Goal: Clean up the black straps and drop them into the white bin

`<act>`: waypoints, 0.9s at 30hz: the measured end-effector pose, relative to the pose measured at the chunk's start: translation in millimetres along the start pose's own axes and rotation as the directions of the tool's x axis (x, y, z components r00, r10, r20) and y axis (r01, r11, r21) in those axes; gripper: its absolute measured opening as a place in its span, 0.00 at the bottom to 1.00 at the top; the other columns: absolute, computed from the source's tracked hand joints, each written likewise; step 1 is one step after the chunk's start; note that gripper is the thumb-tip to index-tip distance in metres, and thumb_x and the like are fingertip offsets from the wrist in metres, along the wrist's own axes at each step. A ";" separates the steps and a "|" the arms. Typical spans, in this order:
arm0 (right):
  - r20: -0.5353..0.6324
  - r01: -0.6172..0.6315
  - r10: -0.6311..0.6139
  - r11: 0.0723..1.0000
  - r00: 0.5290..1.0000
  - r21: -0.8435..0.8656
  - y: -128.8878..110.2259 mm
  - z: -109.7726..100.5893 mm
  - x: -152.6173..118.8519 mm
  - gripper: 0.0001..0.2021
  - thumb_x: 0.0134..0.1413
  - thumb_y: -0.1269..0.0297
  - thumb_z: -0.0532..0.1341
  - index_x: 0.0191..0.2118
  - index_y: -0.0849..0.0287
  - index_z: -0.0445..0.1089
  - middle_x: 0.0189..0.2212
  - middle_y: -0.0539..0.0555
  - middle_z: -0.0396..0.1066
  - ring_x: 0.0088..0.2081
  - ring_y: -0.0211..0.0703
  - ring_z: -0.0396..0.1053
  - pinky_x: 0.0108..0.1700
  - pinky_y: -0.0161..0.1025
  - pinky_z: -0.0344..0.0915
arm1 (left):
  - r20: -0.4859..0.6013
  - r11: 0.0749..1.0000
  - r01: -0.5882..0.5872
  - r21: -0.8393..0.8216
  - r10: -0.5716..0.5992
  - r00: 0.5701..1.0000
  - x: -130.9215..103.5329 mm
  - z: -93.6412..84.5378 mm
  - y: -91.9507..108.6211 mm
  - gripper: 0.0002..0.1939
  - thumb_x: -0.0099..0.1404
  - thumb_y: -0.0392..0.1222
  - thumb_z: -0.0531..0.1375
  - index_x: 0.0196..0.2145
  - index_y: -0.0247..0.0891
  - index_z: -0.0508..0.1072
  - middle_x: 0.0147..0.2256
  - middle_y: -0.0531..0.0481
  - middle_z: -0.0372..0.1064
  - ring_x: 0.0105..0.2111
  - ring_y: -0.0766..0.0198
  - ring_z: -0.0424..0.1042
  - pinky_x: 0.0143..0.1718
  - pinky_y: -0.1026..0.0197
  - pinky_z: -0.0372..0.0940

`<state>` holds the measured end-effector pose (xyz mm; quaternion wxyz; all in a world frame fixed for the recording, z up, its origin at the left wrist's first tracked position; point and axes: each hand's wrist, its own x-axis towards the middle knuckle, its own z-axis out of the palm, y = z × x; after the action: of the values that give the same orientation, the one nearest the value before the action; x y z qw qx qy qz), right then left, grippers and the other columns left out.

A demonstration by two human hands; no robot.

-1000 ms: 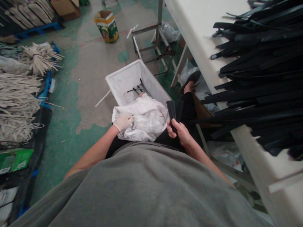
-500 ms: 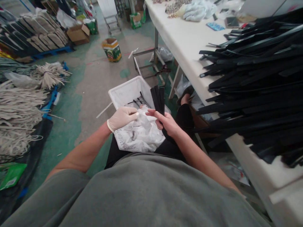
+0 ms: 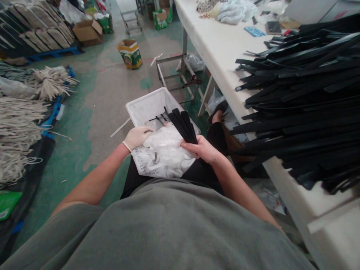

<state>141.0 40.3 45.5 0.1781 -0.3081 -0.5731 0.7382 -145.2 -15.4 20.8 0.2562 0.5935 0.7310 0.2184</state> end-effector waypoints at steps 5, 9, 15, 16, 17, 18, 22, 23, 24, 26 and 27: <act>0.164 0.001 0.034 0.977 0.986 -0.213 6.9 -2.2 8.3 0.19 0.50 0.49 0.65 0.34 0.64 0.74 0.15 0.42 0.52 0.17 0.29 0.48 0.19 0.30 0.44 | 0.358 0.804 0.113 -0.584 0.131 0.924 6.6 11.4 25.6 0.29 0.64 0.63 0.54 0.43 0.35 0.79 0.44 0.40 0.77 0.45 0.52 0.73 0.50 0.53 0.65; 0.155 0.039 0.010 0.951 0.988 -0.307 16.5 -1.9 14.1 0.18 0.49 0.50 0.65 0.33 0.64 0.74 0.19 0.44 0.57 0.22 0.30 0.51 0.24 0.31 0.48 | 0.520 0.742 0.154 -0.652 0.291 0.803 -1.6 18.6 49.0 0.21 0.56 0.55 0.67 0.40 0.36 0.80 0.39 0.42 0.77 0.42 0.53 0.74 0.45 0.57 0.66; 0.060 0.023 -0.003 0.943 0.998 -0.331 22.3 -11.2 11.9 0.19 0.49 0.49 0.63 0.32 0.64 0.72 0.18 0.43 0.54 0.21 0.31 0.50 0.24 0.32 0.48 | 0.634 0.750 0.347 -0.562 0.121 0.764 -15.3 18.1 31.9 0.14 0.54 0.46 0.70 0.35 0.34 0.80 0.27 0.48 0.74 0.26 0.65 0.70 0.31 0.64 0.65; 0.049 0.029 -0.013 0.942 0.999 -0.333 23.2 -13.0 12.3 0.19 0.49 0.48 0.63 0.32 0.64 0.72 0.18 0.44 0.55 0.21 0.31 0.50 0.25 0.33 0.48 | 0.637 0.757 0.348 -0.553 0.115 0.762 -17.5 16.5 29.1 0.13 0.53 0.44 0.70 0.35 0.34 0.80 0.28 0.48 0.74 0.27 0.65 0.71 0.31 0.64 0.65; 0.045 0.038 -0.024 0.940 0.999 -0.339 23.9 -14.5 13.1 0.19 0.49 0.48 0.63 0.32 0.64 0.72 0.18 0.44 0.55 0.21 0.31 0.51 0.25 0.33 0.49 | 0.638 0.763 0.343 -0.548 0.116 0.761 -19.6 14.7 27.3 0.13 0.53 0.43 0.70 0.35 0.34 0.80 0.28 0.48 0.75 0.27 0.65 0.71 0.32 0.65 0.65; 0.045 0.046 -0.032 0.936 0.998 -0.349 24.7 -15.7 14.1 0.20 0.49 0.48 0.63 0.32 0.64 0.72 0.19 0.44 0.56 0.21 0.31 0.51 0.25 0.33 0.49 | 0.647 0.772 0.339 -0.538 0.120 0.753 -21.5 13.0 26.5 0.13 0.52 0.42 0.70 0.35 0.34 0.80 0.28 0.48 0.75 0.27 0.65 0.71 0.32 0.65 0.65; 0.058 0.075 -0.055 0.907 0.997 -0.415 25.1 -16.0 18.4 0.19 0.48 0.49 0.63 0.32 0.64 0.73 0.20 0.45 0.59 0.23 0.33 0.55 0.27 0.33 0.52 | 0.741 0.847 0.305 -0.436 0.146 0.655 -27.1 10.0 29.6 0.08 0.52 0.40 0.69 0.31 0.36 0.80 0.24 0.50 0.74 0.23 0.66 0.70 0.27 0.67 0.63; 0.067 0.080 -0.057 0.897 0.996 -0.434 24.5 -15.0 19.1 0.19 0.49 0.49 0.63 0.32 0.64 0.74 0.20 0.46 0.60 0.23 0.33 0.55 0.27 0.33 0.52 | 0.764 0.868 0.289 -0.403 0.146 0.628 -28.2 10.5 31.1 0.06 0.53 0.40 0.68 0.29 0.36 0.80 0.23 0.51 0.73 0.22 0.66 0.69 0.26 0.67 0.62; 0.078 0.085 -0.056 0.888 0.995 -0.452 23.5 -13.7 19.7 0.19 0.49 0.49 0.63 0.32 0.64 0.74 0.20 0.45 0.60 0.23 0.33 0.55 0.27 0.33 0.52 | 0.785 0.889 0.268 -0.370 0.145 0.603 -29.5 11.4 32.6 0.04 0.53 0.40 0.68 0.27 0.37 0.80 0.22 0.51 0.73 0.21 0.66 0.69 0.25 0.67 0.62; 0.101 0.087 -0.045 0.877 0.994 -0.472 21.4 -10.9 20.3 0.18 0.50 0.50 0.62 0.32 0.64 0.74 0.19 0.45 0.61 0.22 0.32 0.56 0.26 0.32 0.52 | 0.825 0.922 0.229 -0.312 0.143 0.547 -32.1 14.1 35.3 0.04 0.54 0.40 0.67 0.24 0.38 0.80 0.19 0.51 0.72 0.19 0.66 0.68 0.24 0.67 0.61; 0.102 0.087 -0.044 0.880 0.994 -0.468 20.6 -9.7 20.3 0.18 0.50 0.50 0.63 0.32 0.64 0.74 0.19 0.45 0.61 0.22 0.32 0.56 0.26 0.32 0.52 | 0.847 0.931 0.223 -0.289 0.140 0.513 -32.9 15.2 36.2 0.04 0.54 0.39 0.67 0.23 0.38 0.79 0.19 0.51 0.72 0.19 0.66 0.68 0.24 0.67 0.62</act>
<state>134.0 54.2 19.3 0.0973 -0.2899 -0.7526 0.5831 -102.8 -40.2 35.3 0.6929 0.5471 0.4692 0.0216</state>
